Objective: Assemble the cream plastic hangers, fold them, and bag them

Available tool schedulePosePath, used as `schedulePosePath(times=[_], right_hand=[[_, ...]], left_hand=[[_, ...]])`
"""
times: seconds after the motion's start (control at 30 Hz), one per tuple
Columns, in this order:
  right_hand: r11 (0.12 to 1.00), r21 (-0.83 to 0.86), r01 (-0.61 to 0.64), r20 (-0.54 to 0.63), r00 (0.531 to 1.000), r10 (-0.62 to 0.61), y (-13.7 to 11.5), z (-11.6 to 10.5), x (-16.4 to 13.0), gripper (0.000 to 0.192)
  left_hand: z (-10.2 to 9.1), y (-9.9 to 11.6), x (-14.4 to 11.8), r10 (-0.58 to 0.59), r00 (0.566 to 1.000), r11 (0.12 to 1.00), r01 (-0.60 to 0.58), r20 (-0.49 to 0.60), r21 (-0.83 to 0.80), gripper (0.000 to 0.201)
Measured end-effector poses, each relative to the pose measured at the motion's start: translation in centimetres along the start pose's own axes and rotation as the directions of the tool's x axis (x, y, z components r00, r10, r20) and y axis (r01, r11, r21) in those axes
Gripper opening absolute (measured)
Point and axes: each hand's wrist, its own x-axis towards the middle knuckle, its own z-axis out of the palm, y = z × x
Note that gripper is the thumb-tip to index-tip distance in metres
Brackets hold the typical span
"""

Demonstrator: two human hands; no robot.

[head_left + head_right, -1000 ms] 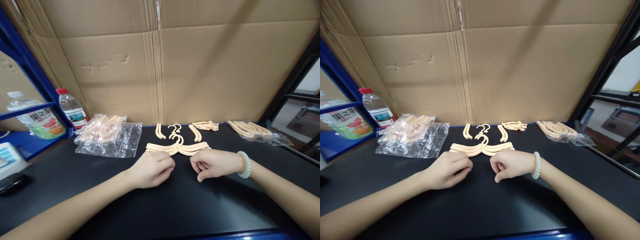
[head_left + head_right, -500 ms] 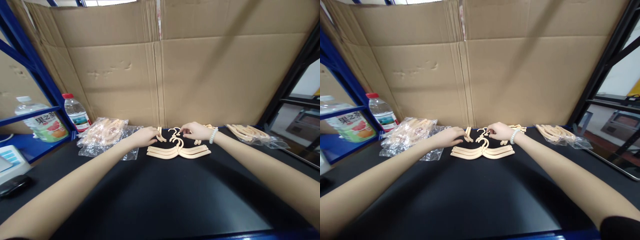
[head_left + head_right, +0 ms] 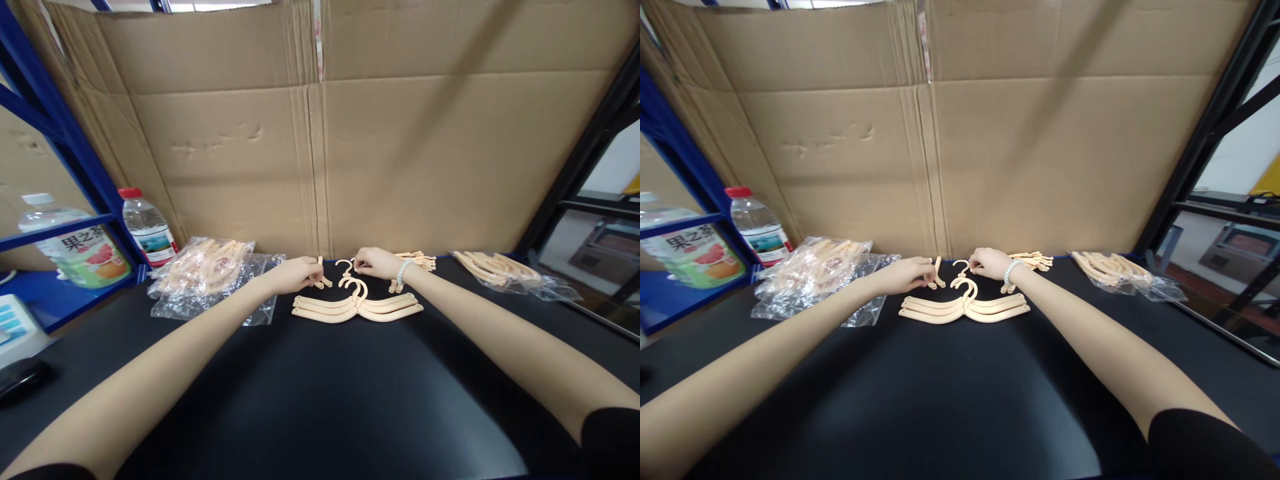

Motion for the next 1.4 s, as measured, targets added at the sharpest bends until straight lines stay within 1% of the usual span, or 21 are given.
schedulePosePath(times=[0.1,0.17,0.23,0.27,0.33,0.4,0.43,0.47,0.53,0.6,0.63,0.7,0.73,0.8,0.87,0.93,1.03,1.13,1.23,1.3,1.4], right_hand=[[0.993,0.117,-0.024,-0.169,0.985,0.044,0.1,-0.3,-0.7,0.006],[0.976,0.214,-0.036,-0.296,0.95,0.1,0.0,-0.6,-1.2,0.008],[0.947,0.319,-0.037,-0.401,0.9,0.17,-0.3,-1.1,-1.8,0.011],[0.927,0.375,-0.034,-0.432,0.878,0.207,-0.5,-1.4,-2.2,0.014],[0.875,0.483,-0.026,-0.45,0.85,0.274,-1.3,-2.0,-3.3,0.021],[0.82,0.572,-0.016,-0.437,0.84,0.321,-2.5,-2.5,-4.6,0.028],[0.778,0.628,-0.007,-0.421,0.838,0.347,-3.1,-2.6,-5.3,0.03],[0.715,0.699,0.004,-0.395,0.836,0.381,-3.7,-2.7,-6.1,0.03],[0.493,0.87,0.014,-0.276,0.842,0.463,-5.0,-2.6,-7.6,0.029],[0.291,0.957,0.003,-0.156,0.849,0.505,-6.2,-2.2,-9.0,0.026],[0.233,0.972,-0.01,-0.114,0.85,0.514,-6.7,-1.9,-9.5,0.025],[0.156,0.987,-0.036,-0.051,0.852,0.521,-7.7,-1.4,-10.4,0.023],[0.127,0.991,-0.045,-0.028,0.851,0.524,-8.1,-1.2,-10.7,0.022],[0.083,0.996,-0.046,-0.005,0.847,0.532,-8.7,-0.8,-11.0,0.022],[0.063,0.998,-0.029,-0.009,0.843,0.537,-9.0,-0.5,-11.2,0.023],[0.065,0.998,-0.025,-0.013,0.846,0.533,-9.1,-0.2,-11.2,0.025],[0.05,0.998,-0.033,0.003,0.859,0.512,-8.9,0.2,-11.4,0.025],[-0.004,1.0,-0.028,0.026,0.864,0.503,-8.8,0.5,-11.5,0.024],[-0.045,0.999,-0.028,0.048,0.849,0.526,-8.9,0.7,-11.5,0.028],[-0.063,0.997,-0.04,0.068,0.842,0.536,-9.0,0.8,-11.5,0.03],[-0.068,0.995,-0.07,0.095,0.858,0.504,-9.2,0.9,-11.5,0.029]], left_hand=[[0.3,-0.2,-0.2,0.016,1.0,1.0,-0.016,-0.009,-0.027,0.012],[0.4,-0.2,-0.2,0.016,0.999,0.999,-0.017,-0.028,-0.045,0.014],[0.4,-0.1,-0.3,-0.001,0.997,0.998,-0.004,-0.071,-0.062,0.014],[0.3,0.1,-0.4,-0.014,0.995,0.997,0.007,-0.1,-0.071,0.015],[-0.1,0.6,-0.5,-0.049,0.985,0.994,0.033,-0.165,-0.1,0.016],[-0.6,1.5,-0.8,-0.089,0.971,0.987,0.058,-0.22,-0.147,0.017],[-0.9,2.1,-1.0,-0.112,0.964,0.982,0.07,-0.24,-0.178,0.018],[-1.1,2.8,-1.2,-0.131,0.959,0.975,0.079,-0.252,-0.21,0.019],[-1.5,4.5,-1.8,-0.153,0.947,0.96,0.074,-0.283,-0.27,0.017],[-1.7,6.4,-2.4,-0.152,0.942,0.945,0.05,-0.3,-0.323,0.015],[-1.7,7.4,-2.7,-0.154,0.939,0.915,0.018,-0.308,-0.402,0.016],[-1.7,9.2,-3.1,-0.128,0.949,0.874,-0.03,-0.29,-0.484,0.017],[-1.7,9.9,-3.2,-0.115,0.954,0.856,-0.047,-0.277,-0.515,0.017],[-1.5,11.0,-3.3,-0.148,0.95,0.818,-0.039,-0.274,-0.575,0.018],[-1.3,11.6,-3.2,-0.197,0.938,0.79,-0.021,-0.286,-0.612,0.018],[-1.0,11.8,-3.0,-0.228,0.925,0.776,-0.016,-0.304,-0.631,0.016],[-0.5,11.7,-2.9,-0.245,0.914,0.734,-0.043,-0.324,-0.678,0.008],[0.1,11.4,-3.0,-0.249,0.907,0.681,-0.085,-0.339,-0.727,0.014],[0.6,11.0,-3.1,-0.232,0.916,0.687,-0.084,-0.327,-0.722,0.021],[0.8,10.9,-3.1,-0.244,0.92,0.692,-0.057,-0.307,-0.72,0.022],[0.8,11.0,-3.1,-0.279,0.91,0.704,-0.024,-0.307,-0.71,0.024]])
